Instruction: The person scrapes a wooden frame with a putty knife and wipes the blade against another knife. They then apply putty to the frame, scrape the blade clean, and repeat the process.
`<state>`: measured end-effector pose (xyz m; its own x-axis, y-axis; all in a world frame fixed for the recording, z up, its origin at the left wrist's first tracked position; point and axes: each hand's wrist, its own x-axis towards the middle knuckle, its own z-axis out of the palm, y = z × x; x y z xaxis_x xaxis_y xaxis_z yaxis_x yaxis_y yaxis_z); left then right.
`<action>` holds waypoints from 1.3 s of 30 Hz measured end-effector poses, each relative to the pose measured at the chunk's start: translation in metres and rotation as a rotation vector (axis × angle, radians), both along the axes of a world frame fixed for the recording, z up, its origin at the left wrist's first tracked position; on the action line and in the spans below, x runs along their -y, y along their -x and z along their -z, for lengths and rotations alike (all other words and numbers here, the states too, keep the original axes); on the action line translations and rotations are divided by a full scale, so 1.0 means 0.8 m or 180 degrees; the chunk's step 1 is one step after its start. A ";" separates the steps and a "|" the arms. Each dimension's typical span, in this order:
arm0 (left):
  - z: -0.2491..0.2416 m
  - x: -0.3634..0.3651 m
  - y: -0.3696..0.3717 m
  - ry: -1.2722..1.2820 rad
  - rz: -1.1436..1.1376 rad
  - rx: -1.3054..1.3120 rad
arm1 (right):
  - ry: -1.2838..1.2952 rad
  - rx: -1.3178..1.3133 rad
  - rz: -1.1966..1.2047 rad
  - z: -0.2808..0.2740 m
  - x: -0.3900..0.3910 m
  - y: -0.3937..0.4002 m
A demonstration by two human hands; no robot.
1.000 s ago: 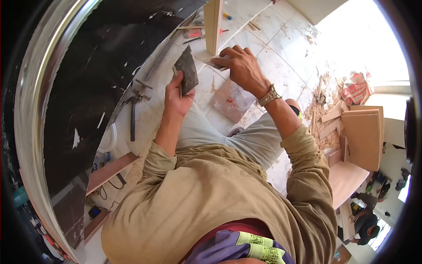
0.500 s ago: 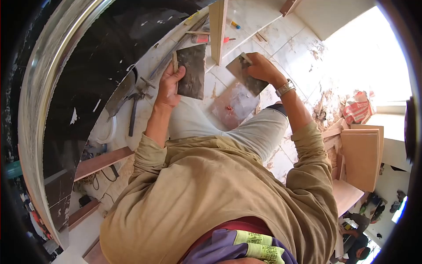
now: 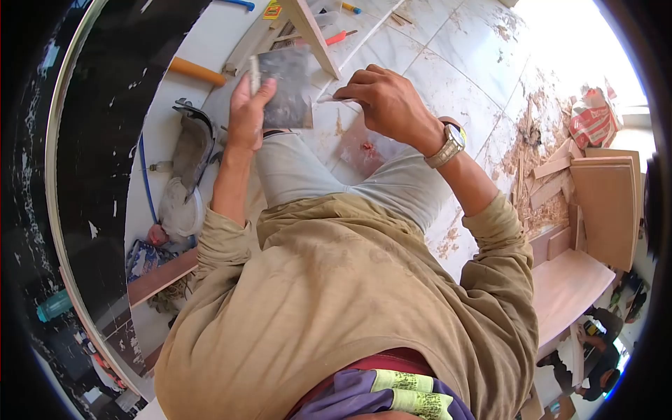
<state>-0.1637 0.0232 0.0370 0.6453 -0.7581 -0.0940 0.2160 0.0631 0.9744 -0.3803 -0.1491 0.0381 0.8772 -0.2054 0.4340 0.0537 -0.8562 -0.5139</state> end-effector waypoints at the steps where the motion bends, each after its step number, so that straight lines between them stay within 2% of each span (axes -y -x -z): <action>1: 0.001 0.004 -0.002 0.0020 -0.0304 -0.0365 | -0.0265 -0.0056 0.0010 0.011 0.006 0.004; 2: -0.004 0.005 -0.005 -0.0057 -0.0664 -0.0469 | -0.0834 0.0080 0.0102 0.046 0.020 0.000; 3: 0.010 -0.001 -0.021 -0.0091 -0.0735 -0.0785 | -0.1809 0.0117 0.0274 0.073 0.023 -0.004; 5: 0.072 -0.026 -0.068 -0.0147 -0.0883 -0.1394 | -0.3745 0.0236 0.0592 0.120 0.029 -0.015; 8: 0.149 -0.061 -0.091 -0.0552 -0.0696 -0.1971 | -0.3590 0.0332 0.1521 0.200 0.034 -0.065; 9: 0.167 -0.069 -0.087 -0.0750 -0.0731 -0.2095 | -0.3093 0.0353 0.1809 0.214 0.038 -0.083; 11: 0.231 -0.088 -0.087 -0.1137 -0.0973 -0.1964 | -0.2072 0.0328 0.2328 0.238 0.052 -0.118; 14: 0.271 -0.110 -0.076 -0.0907 -0.0841 -0.1666 | -0.1732 -0.0179 0.2414 0.256 0.083 -0.157; 17: 0.261 -0.102 -0.070 -0.0694 -0.0665 -0.1554 | -0.1350 -0.0600 0.2382 0.272 0.108 -0.182; 20: 0.262 -0.100 -0.071 -0.0592 -0.0816 -0.1465 | -0.1538 -0.0712 0.2236 0.264 0.117 -0.188; 26: 0.257 -0.100 -0.077 -0.0724 -0.0953 -0.1447 | -0.1465 -0.0857 0.2043 0.260 0.120 -0.198; 29: 0.254 -0.093 -0.080 -0.0833 -0.1058 -0.1490 | -0.1454 -0.0724 0.1909 0.286 0.132 -0.223; 32: 0.246 -0.086 -0.077 -0.1010 -0.1078 -0.1535 | -0.1350 -0.1028 0.1853 0.302 0.133 -0.247; 35: 0.255 -0.080 -0.076 -0.0855 -0.0775 -0.1479 | -0.1555 -0.1407 0.2152 0.369 0.146 -0.243; 36: 0.259 -0.079 -0.078 -0.0869 -0.0741 -0.1447 | -0.2140 -0.1065 0.2538 0.369 0.138 -0.234; 39: 0.267 -0.085 -0.075 -0.0956 -0.0701 -0.1353 | -0.2419 -0.0709 0.2447 0.329 0.118 -0.200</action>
